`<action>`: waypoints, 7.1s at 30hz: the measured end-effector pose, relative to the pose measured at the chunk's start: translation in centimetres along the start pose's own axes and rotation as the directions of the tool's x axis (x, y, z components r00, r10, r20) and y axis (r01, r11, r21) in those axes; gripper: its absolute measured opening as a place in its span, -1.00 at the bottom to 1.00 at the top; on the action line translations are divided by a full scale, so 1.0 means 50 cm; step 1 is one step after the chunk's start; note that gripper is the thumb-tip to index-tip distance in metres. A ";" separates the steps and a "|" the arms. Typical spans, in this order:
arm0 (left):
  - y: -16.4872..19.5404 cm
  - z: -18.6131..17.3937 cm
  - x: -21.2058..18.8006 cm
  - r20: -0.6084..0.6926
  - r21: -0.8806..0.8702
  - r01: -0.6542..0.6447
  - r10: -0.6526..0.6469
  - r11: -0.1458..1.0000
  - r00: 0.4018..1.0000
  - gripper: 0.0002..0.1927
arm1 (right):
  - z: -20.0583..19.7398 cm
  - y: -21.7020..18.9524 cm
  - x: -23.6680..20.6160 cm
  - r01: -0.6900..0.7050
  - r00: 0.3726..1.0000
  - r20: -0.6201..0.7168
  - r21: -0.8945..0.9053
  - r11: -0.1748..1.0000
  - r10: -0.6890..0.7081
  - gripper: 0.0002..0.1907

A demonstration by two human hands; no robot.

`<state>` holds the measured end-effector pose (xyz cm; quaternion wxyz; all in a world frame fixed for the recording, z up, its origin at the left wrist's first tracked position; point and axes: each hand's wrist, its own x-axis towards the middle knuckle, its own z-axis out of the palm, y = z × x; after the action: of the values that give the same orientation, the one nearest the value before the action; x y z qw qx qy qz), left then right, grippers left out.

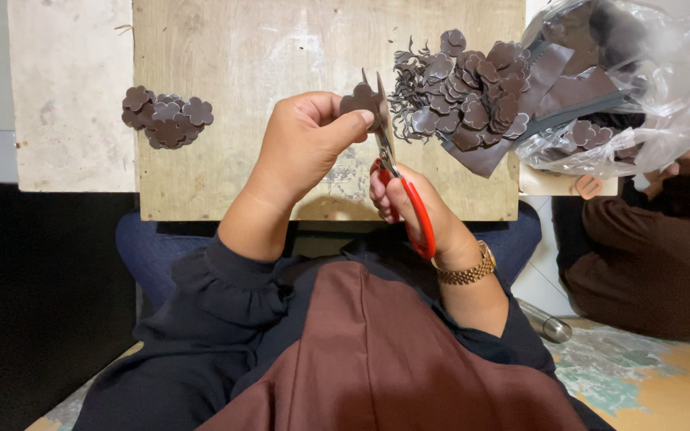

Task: The person uses red-handled scissors to cut flower-shaped pieces from a sheet of brown material. They hold the material with the left hand and cut with the right, placing finished pieces into a pile on the wooden board.

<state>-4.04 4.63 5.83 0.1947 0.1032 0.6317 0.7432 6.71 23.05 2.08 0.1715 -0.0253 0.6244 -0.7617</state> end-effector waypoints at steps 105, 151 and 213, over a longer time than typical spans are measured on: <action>-0.023 0.004 0.002 0.195 -0.191 0.042 -0.004 0.981 0.981 -0.88 | 0.006 -0.002 -0.004 0.074 0.995 0.073 -0.011 0.997 -0.073 -0.19; -0.027 0.008 -0.001 0.160 -0.200 0.094 -0.062 0.975 0.985 -0.89 | 0.014 0.001 -0.006 0.128 0.992 0.023 0.006 0.992 -0.128 -0.36; -0.020 -0.007 0.003 0.048 -0.095 0.096 -0.091 0.991 0.995 -0.90 | 0.002 0.039 0.004 0.053 0.999 -0.008 0.029 0.998 -0.053 -0.47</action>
<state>-4.19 4.50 4.78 0.2478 0.0800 0.5944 0.7608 6.99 22.56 0.21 0.1493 -0.0368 0.6130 -0.7750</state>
